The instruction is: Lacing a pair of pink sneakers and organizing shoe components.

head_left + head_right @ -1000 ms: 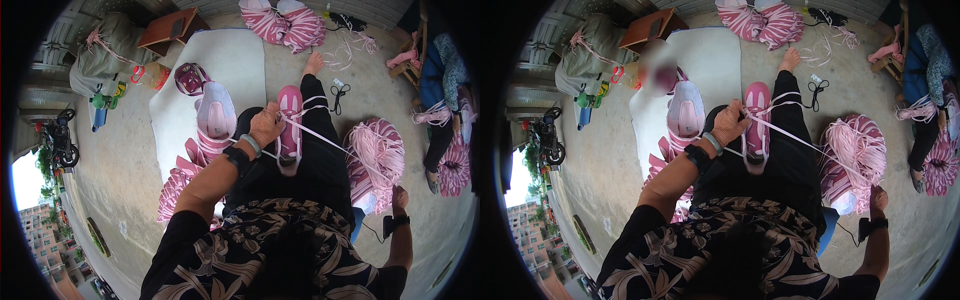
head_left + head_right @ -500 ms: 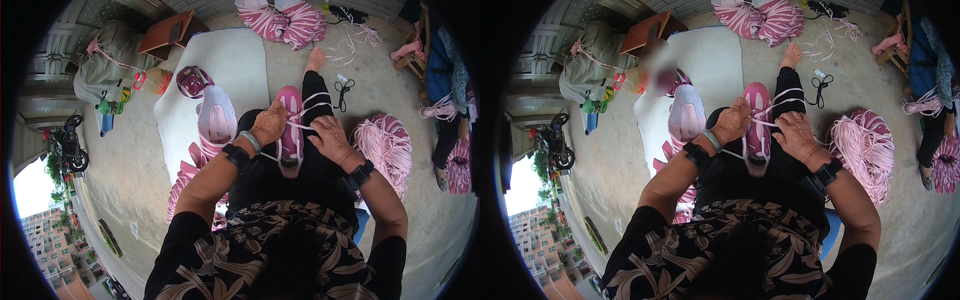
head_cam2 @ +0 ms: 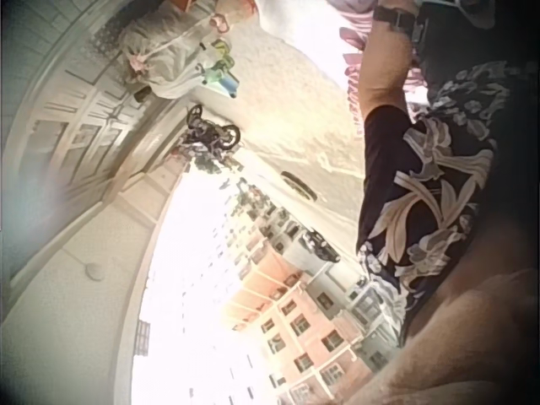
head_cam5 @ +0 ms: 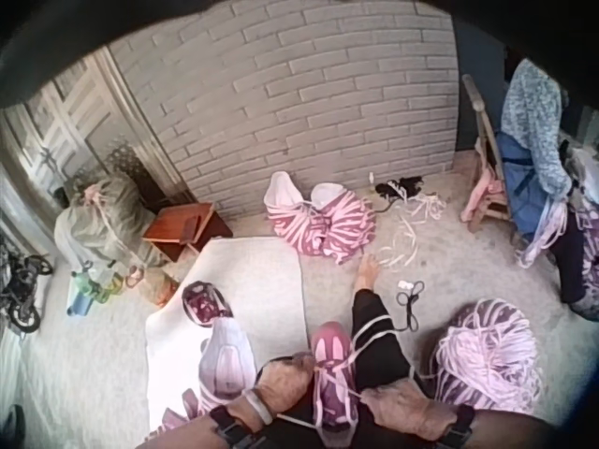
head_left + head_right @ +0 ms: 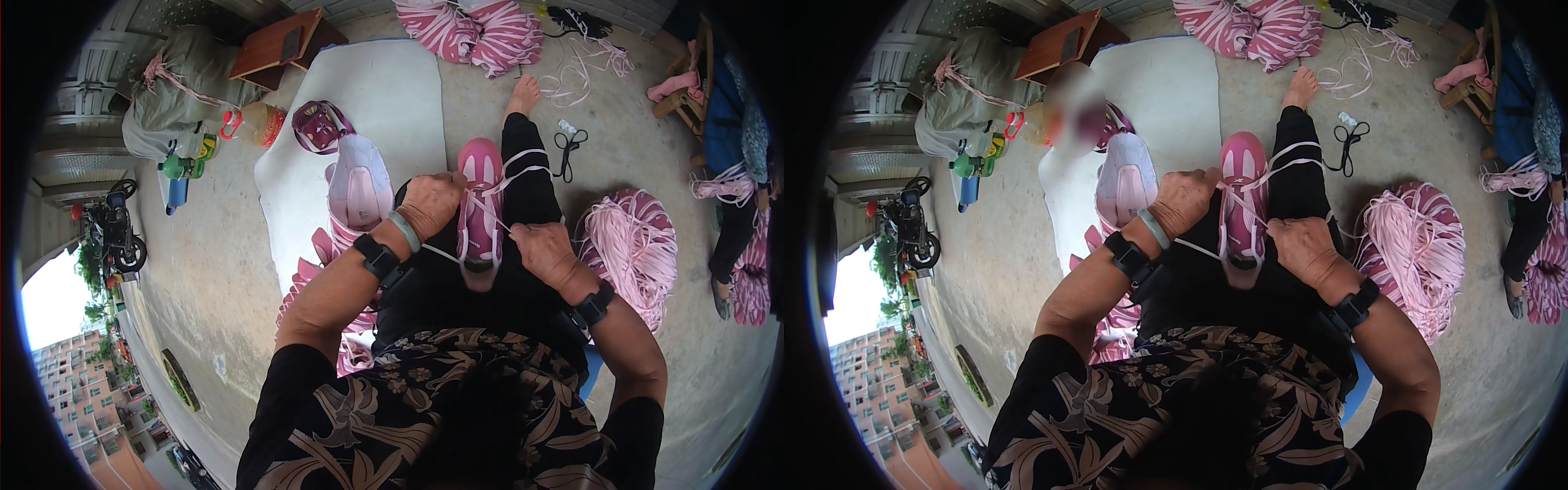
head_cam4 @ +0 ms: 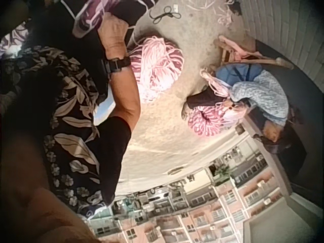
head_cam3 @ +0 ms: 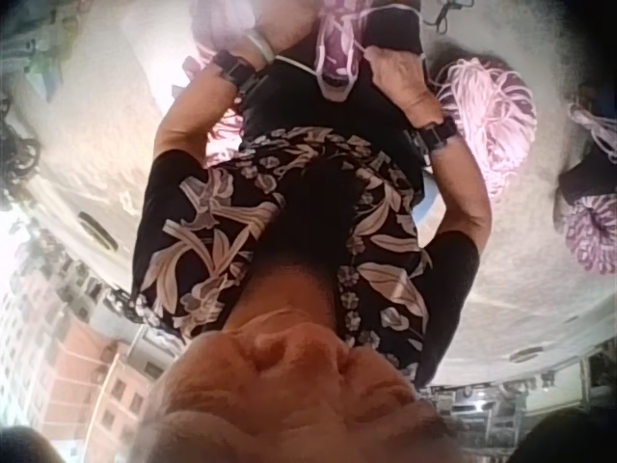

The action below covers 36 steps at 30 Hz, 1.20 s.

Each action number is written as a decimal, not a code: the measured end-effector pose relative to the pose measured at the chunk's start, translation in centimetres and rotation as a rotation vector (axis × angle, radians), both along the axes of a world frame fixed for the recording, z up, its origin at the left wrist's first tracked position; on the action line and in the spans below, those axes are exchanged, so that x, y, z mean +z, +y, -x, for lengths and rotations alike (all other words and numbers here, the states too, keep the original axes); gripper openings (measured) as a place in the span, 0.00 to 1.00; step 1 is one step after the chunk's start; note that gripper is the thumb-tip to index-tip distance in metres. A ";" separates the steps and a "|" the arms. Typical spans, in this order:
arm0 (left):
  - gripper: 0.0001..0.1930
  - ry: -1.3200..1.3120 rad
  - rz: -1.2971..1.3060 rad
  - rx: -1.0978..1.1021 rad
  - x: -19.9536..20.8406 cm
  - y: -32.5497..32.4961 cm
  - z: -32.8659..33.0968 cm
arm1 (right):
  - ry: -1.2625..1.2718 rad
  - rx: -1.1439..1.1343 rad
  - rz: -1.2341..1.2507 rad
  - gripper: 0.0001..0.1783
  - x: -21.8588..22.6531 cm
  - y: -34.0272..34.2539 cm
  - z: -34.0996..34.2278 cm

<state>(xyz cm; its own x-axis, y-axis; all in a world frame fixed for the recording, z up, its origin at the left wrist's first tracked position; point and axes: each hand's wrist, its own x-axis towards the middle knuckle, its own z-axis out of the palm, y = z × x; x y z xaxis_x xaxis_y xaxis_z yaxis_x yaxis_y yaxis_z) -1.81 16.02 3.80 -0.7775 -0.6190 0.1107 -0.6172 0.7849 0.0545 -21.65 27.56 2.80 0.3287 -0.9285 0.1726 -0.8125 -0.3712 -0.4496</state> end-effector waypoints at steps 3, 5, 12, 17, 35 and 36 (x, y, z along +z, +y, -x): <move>0.02 0.271 -0.046 0.268 -1.3 0.4 -0.5 | -0.018 -0.015 -0.009 0.03 1.8 3.4 2.9; 0.01 0.532 -0.230 0.407 -2.7 0.3 -0.4 | -0.029 -0.055 -0.031 0.02 2.8 6.3 4.9; 0.03 0.926 -0.626 0.689 -5.8 1.4 0.5 | 0.156 -0.281 0.045 0.08 5.0 16.1 9.5; 0.04 0.675 -0.524 0.549 -4.9 3.4 1.1 | 0.292 -0.397 0.011 0.07 4.3 22.9 12.8; 0.13 0.516 -0.344 0.410 -2.7 3.0 0.1 | -0.310 -0.253 -0.285 0.11 -1.2 -2.8 -1.5; 0.13 0.513 -0.347 0.409 -2.5 2.8 0.2 | -0.312 -0.255 -0.288 0.11 -1.3 -3.5 -1.9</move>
